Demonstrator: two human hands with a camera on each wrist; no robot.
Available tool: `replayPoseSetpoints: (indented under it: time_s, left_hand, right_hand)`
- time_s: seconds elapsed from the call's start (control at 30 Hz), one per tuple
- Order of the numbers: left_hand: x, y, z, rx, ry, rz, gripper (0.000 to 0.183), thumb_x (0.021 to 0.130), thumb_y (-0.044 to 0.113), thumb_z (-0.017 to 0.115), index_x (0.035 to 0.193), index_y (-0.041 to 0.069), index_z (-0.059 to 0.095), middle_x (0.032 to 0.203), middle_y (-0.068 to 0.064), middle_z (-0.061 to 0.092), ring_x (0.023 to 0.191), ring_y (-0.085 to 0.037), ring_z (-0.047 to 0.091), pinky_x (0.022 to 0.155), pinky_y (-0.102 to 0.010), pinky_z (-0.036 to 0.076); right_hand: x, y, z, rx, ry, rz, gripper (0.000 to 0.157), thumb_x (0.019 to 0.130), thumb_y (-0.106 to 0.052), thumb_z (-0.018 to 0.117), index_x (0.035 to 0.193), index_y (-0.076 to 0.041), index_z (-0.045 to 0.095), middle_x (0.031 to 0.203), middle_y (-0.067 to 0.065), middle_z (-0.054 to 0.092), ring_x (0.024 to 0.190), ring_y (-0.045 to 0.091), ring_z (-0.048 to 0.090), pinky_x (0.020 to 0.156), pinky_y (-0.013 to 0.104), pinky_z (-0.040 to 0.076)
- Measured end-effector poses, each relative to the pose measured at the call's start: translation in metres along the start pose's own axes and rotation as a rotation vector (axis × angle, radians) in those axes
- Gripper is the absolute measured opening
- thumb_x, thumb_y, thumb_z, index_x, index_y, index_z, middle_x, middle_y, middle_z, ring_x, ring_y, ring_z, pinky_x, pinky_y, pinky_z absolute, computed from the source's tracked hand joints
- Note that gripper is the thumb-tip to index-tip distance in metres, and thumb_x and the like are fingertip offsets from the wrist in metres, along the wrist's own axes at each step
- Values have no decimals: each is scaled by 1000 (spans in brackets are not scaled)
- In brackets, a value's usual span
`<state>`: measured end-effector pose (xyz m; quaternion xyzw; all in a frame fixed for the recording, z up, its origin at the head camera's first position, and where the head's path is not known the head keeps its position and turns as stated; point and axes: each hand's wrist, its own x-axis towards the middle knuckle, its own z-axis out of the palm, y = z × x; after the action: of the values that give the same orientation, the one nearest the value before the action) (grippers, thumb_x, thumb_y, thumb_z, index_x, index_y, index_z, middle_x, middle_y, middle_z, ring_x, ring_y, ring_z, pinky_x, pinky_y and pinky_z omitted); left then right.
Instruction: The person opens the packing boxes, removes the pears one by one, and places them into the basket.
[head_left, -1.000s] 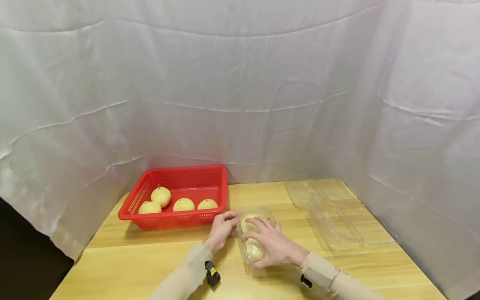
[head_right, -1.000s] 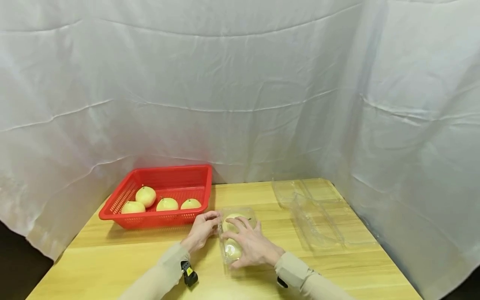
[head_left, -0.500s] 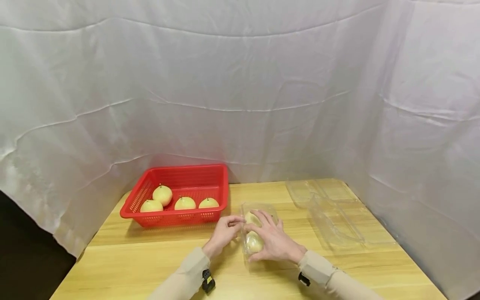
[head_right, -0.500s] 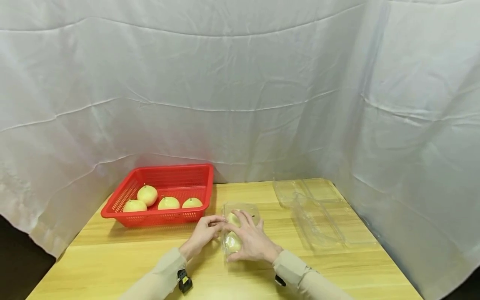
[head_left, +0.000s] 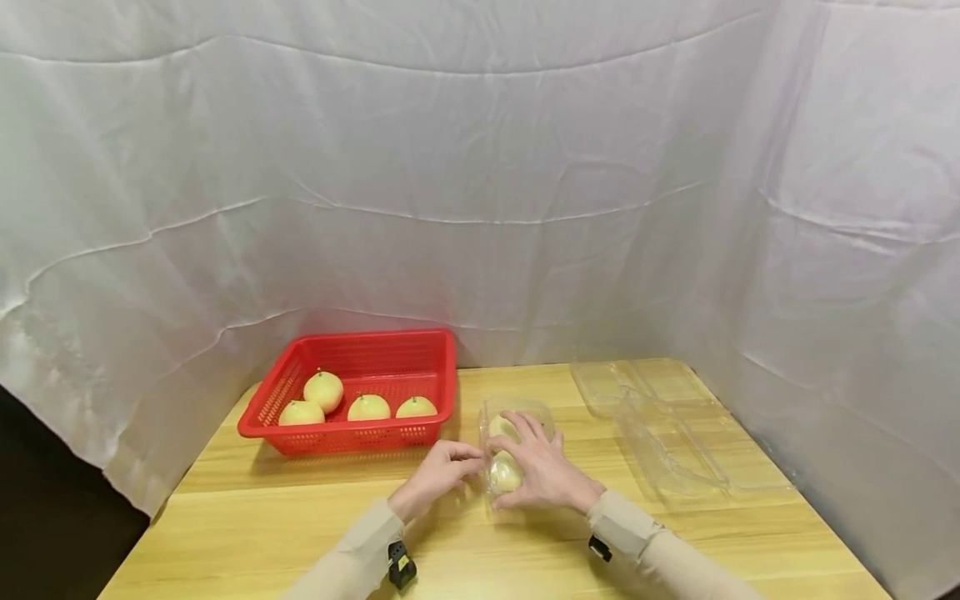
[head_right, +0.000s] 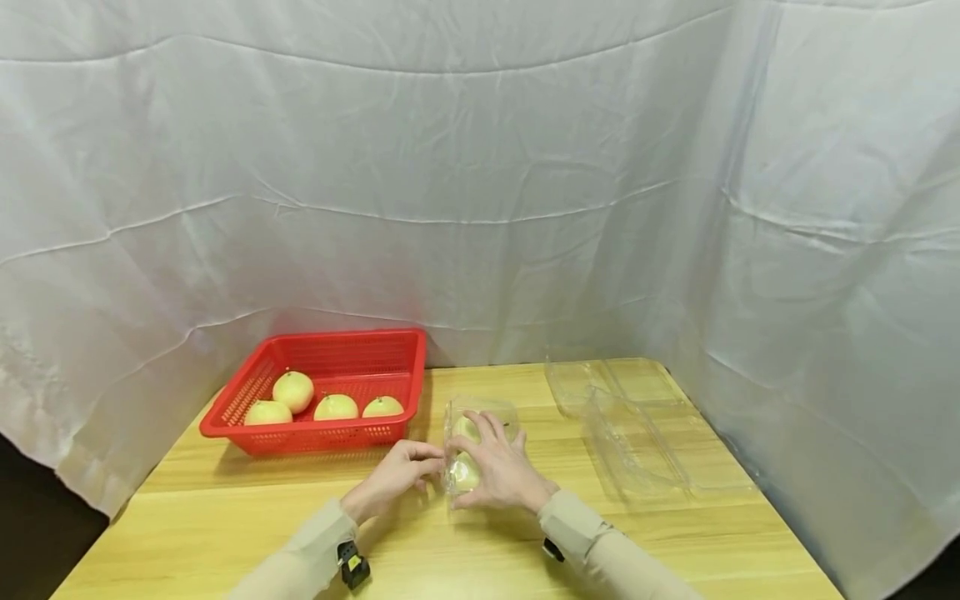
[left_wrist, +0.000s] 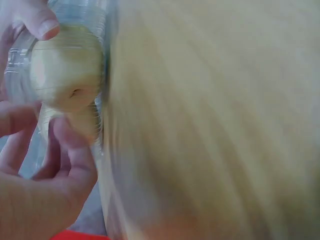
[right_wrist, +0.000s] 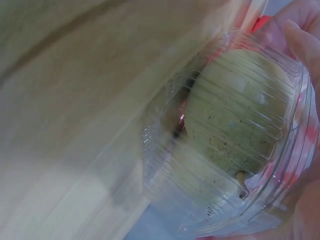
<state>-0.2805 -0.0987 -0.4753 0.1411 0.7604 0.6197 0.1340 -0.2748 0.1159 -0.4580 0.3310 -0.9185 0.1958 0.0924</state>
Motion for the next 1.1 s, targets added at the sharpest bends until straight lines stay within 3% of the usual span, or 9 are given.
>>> replayPoseSetpoints:
  time_s: [0.1, 0.27, 0.57, 0.7, 0.87, 1.1]
  left_hand:
    - [-1, 2, -4, 15, -54, -29, 27, 91, 13, 64, 114, 0, 70, 108, -9, 71, 79, -18, 64, 63, -29, 53]
    - [-2, 2, -10, -20, -159, -68, 33, 88, 10, 67, 121, 4, 67, 101, -10, 72, 74, -19, 66, 64, -29, 54]
    - [3, 0, -14, -187, -316, -174, 30, 90, 10, 66, 119, 5, 60, 87, -3, 69, 77, -15, 65, 64, -28, 56]
    - [5, 2, -13, -147, -313, -170, 22, 88, 8, 65, 110, 5, 60, 86, -3, 69, 75, -15, 66, 56, -23, 50]
    - [6, 5, -8, -184, -274, -169, 12, 86, 4, 63, 97, 6, 61, 84, -3, 69, 69, -12, 64, 49, -18, 40]
    - [4, 3, -6, -201, -256, -208, 15, 85, 2, 61, 99, 7, 59, 82, -4, 67, 66, -12, 62, 46, -17, 39]
  right_hand:
    - [2, 2, 1, 9, 2, 9, 69, 62, -56, 85, 121, -33, 59, 158, 17, 27, 143, 43, 25, 85, 89, 19]
    - [3, 3, 0, 12, -6, 14, 70, 62, -56, 85, 122, -34, 59, 158, 17, 27, 143, 43, 25, 86, 89, 17]
    - [5, 2, 0, -9, -22, 2, 78, 61, -59, 84, 128, -30, 57, 158, 16, 27, 143, 43, 25, 86, 89, 18]
    - [6, 2, 1, -27, -15, -4, 80, 60, -61, 84, 129, -30, 57, 158, 17, 27, 143, 44, 26, 85, 88, 20]
    - [7, 2, 2, -21, 7, 11, 81, 58, -61, 84, 128, -31, 56, 158, 16, 26, 143, 42, 25, 87, 87, 20]
    - [7, 7, -3, 114, 14, 31, 78, 61, -60, 84, 127, -33, 54, 161, 14, 20, 146, 42, 18, 91, 87, 17]
